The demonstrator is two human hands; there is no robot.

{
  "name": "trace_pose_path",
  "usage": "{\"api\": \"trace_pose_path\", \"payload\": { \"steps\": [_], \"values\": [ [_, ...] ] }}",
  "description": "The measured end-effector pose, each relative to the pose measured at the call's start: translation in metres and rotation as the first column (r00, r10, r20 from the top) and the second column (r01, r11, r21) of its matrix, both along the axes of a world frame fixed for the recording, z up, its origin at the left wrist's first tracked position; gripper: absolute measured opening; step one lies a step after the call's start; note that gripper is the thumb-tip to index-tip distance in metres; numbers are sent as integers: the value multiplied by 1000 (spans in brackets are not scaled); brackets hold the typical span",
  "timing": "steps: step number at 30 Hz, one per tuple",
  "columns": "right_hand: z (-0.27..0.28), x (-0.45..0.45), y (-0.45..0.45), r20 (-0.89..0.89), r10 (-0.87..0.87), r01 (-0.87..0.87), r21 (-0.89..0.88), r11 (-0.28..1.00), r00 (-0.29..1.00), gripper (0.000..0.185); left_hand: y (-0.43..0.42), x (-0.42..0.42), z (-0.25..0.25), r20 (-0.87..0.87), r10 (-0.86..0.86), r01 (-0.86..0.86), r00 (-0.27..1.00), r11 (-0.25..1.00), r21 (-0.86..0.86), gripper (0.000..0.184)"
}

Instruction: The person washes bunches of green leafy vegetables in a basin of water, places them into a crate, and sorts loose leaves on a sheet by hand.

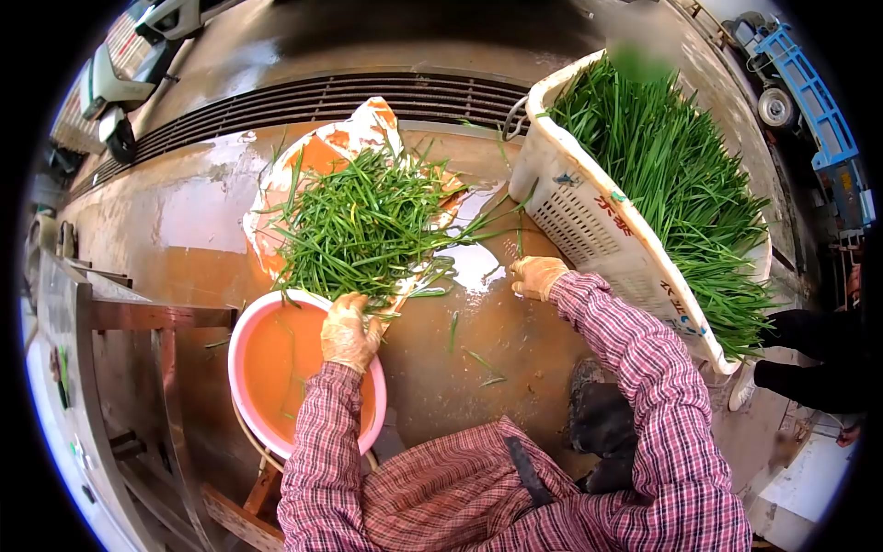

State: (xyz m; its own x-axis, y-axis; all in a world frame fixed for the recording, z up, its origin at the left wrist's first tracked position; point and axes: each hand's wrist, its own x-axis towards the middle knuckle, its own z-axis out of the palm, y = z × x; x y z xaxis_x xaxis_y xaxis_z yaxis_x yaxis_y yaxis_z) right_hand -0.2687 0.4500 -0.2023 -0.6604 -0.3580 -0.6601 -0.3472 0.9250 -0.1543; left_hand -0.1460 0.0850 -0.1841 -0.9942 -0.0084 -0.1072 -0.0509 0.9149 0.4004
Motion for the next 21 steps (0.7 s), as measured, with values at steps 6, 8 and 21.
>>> {"api": "trace_pose_path", "payload": {
  "steps": [6,8,21],
  "values": [
    [-22,-25,-8,-144,-55,40,-105,994,988,60,84,58,-19,628,-136,-83,766,948,307,55],
    [-37,-46,-8,-199,-64,35,-148,988,978,65,104,72,-38,703,-34,-169,710,961,217,63],
    [-103,25,-111,-369,127,-216,-212,953,921,56,145,34,-133,846,411,-835,339,-284,472,74]
  ]
}}
